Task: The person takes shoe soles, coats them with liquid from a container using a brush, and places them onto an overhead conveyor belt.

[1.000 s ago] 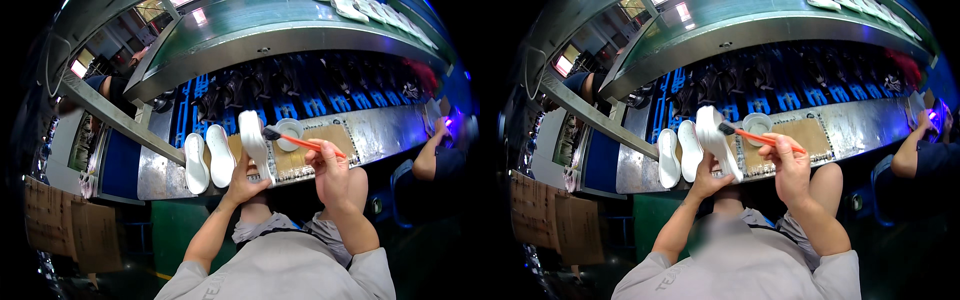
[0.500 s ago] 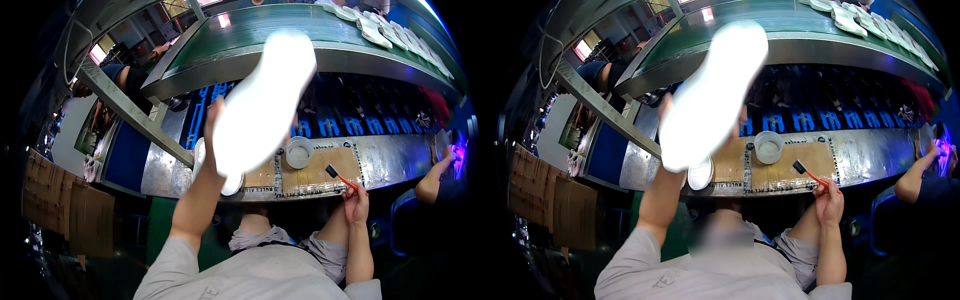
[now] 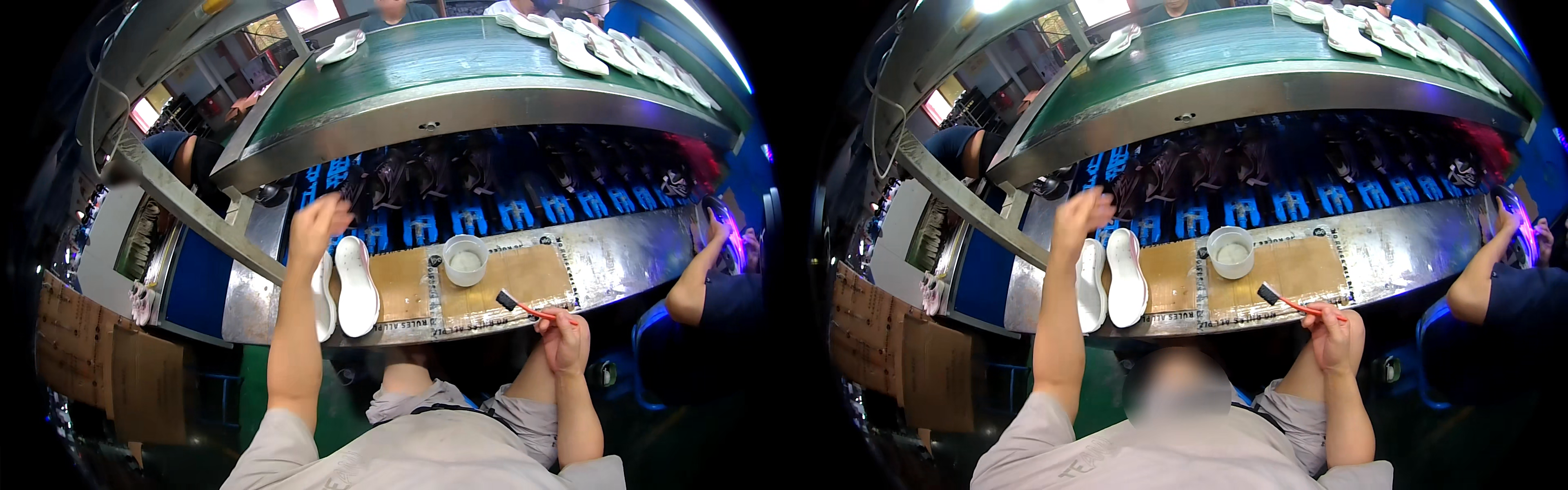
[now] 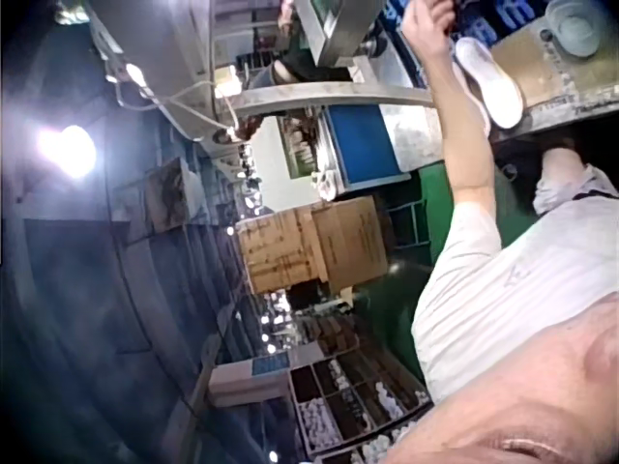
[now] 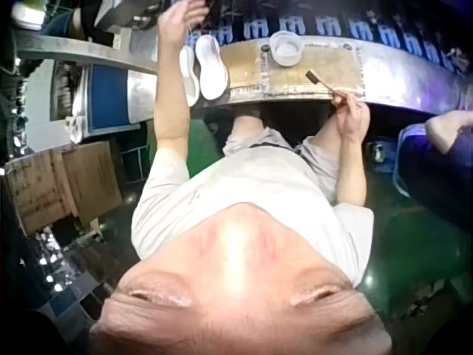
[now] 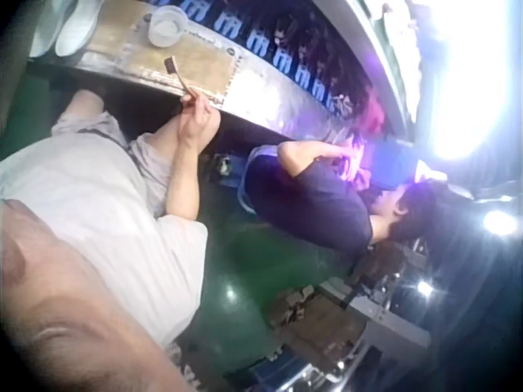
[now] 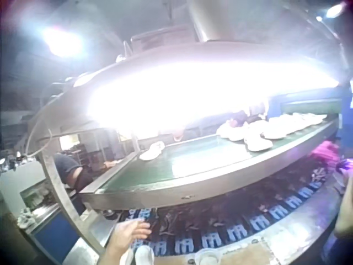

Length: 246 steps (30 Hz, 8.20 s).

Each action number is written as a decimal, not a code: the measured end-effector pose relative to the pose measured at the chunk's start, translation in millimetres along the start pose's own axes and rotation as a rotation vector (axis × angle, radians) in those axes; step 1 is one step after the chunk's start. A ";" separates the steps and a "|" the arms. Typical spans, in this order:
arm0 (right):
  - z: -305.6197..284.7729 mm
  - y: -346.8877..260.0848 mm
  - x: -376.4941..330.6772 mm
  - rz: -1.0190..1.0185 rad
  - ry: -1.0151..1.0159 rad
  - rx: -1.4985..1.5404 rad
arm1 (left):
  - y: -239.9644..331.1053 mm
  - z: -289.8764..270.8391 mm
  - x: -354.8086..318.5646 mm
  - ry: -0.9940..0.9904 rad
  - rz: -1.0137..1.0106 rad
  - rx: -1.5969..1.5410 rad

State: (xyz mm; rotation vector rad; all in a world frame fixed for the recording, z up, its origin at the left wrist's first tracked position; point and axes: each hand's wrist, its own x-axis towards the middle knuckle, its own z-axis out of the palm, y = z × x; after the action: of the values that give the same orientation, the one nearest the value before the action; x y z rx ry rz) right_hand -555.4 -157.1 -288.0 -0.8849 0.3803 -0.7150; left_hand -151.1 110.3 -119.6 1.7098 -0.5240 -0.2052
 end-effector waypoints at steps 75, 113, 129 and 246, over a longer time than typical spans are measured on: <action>169.8 -65.1 82.0 -0.196 -0.892 -1.000 | -38.8 12.6 -203.3 -0.902 -0.931 -1.504; 180.5 -32.3 -35.5 0.179 -0.334 -0.433 | -34.4 31.8 -134.9 -0.207 0.266 -0.398; 187.4 -5.1 -1.7 0.072 -0.102 -0.118 | -59.6 54.0 -166.8 -0.417 -0.181 -0.832; 183.3 -41.4 -25.2 -0.124 -0.681 -0.512 | -83.0 25.4 -74.3 0.032 1.087 0.408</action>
State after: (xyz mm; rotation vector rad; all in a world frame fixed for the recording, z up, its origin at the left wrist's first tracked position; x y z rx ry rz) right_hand -484.6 -53.1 -146.2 -1.5794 -0.1157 -0.3889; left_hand -208.1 131.5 -216.3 1.5653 -1.4511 0.7494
